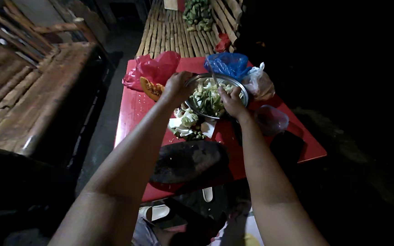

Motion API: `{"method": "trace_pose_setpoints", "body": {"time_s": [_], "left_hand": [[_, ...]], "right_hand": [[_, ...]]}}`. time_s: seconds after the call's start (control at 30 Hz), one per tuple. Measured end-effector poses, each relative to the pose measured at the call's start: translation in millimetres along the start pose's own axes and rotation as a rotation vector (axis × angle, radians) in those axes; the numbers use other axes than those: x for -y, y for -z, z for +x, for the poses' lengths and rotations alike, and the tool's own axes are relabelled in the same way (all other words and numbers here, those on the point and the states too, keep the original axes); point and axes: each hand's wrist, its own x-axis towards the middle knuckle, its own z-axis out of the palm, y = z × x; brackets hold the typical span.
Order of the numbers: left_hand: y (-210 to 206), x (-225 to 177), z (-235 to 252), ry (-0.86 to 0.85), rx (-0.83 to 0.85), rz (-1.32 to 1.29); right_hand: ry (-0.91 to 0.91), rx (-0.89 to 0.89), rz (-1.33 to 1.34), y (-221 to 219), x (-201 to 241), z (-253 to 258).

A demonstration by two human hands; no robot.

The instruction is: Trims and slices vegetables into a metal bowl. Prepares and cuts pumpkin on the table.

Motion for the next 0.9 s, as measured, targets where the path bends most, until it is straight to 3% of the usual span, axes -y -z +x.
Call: {"method": "trace_pose_setpoints", "body": {"time_s": [0.13,0.23,0.3,0.5,0.73,0.9], "left_hand": [[27,27,-24,0.052,0.160,0.191],[30,51,-51,-0.043,0.439,0.378],[20,70,-68,-0.157,0.510,0.404],[0,90,-83,-0.125,0.401,0.488],[-8,97,-90,-0.307,0.356,0.614],[-6,112,-102,-0.396,0.290,0.565]], "right_hand": [[-0.117,0.078,-0.018,3,1,-4],[-0.120,0.091,-0.025,3,3,-5],[-0.121,0.088,-0.043,3,7,-7],[-0.041,0.119,-0.051,3,15,-15],[0.007,0.308,0.157,-7,26,-30],[0.025,0.405,0.217,-12,29,-40]]}}
